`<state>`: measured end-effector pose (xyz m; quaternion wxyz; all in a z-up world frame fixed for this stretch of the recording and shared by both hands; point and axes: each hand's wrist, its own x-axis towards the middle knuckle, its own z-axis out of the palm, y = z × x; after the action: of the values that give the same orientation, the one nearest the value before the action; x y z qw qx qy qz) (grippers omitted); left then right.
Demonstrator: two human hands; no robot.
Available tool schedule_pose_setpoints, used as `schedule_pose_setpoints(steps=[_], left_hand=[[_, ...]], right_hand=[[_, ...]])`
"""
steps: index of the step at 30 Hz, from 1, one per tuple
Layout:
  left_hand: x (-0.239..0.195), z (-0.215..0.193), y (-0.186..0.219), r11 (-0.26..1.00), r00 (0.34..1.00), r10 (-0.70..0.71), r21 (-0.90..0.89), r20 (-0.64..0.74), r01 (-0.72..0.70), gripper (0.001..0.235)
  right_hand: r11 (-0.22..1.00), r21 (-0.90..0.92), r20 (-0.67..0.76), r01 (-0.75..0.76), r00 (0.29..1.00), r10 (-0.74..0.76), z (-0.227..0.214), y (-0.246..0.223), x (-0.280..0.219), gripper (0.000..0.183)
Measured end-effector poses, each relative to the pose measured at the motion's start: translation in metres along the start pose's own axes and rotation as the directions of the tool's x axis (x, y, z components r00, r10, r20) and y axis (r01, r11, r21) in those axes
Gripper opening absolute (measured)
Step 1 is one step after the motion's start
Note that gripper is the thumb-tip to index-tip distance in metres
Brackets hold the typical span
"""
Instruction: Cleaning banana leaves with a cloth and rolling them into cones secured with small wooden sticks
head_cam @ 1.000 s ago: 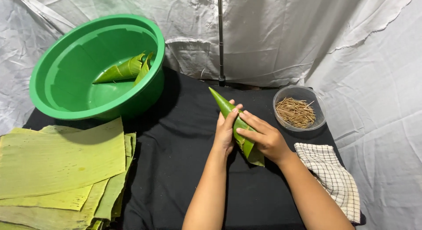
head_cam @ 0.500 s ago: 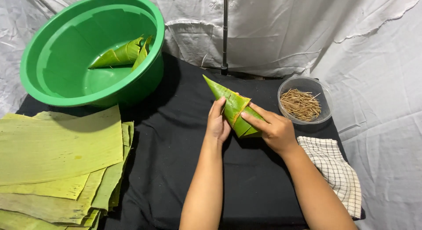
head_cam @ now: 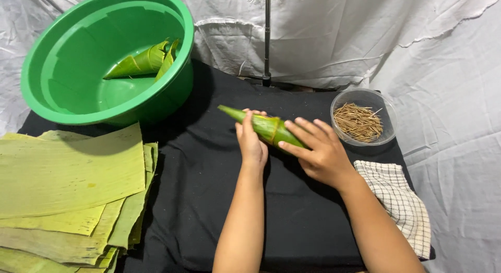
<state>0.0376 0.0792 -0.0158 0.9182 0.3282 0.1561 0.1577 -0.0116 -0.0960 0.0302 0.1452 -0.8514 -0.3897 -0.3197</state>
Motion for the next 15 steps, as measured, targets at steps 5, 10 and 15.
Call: schedule_pose_setpoints(steps=[5,10,15], left_hand=[[0.001,0.005,0.021,0.936,0.992,-0.006,-0.35,-0.126,-0.039,0.026],[0.004,0.003,0.008,0.918,0.99,0.059,-0.383,-0.127,-0.104,0.025],[0.001,-0.008,-0.014,0.881,0.936,0.291,0.326,0.198,-0.343,0.032]], right_hand=[[0.851,0.446,-0.27,-0.278,0.864,0.424,0.002,0.008,-0.013,0.026],[0.292,0.868,0.104,-0.402,0.722,0.684,0.023,0.003,-0.02,0.026],[0.118,0.874,0.166,-0.472,0.518,0.839,0.044,-0.022,-0.02,0.037]])
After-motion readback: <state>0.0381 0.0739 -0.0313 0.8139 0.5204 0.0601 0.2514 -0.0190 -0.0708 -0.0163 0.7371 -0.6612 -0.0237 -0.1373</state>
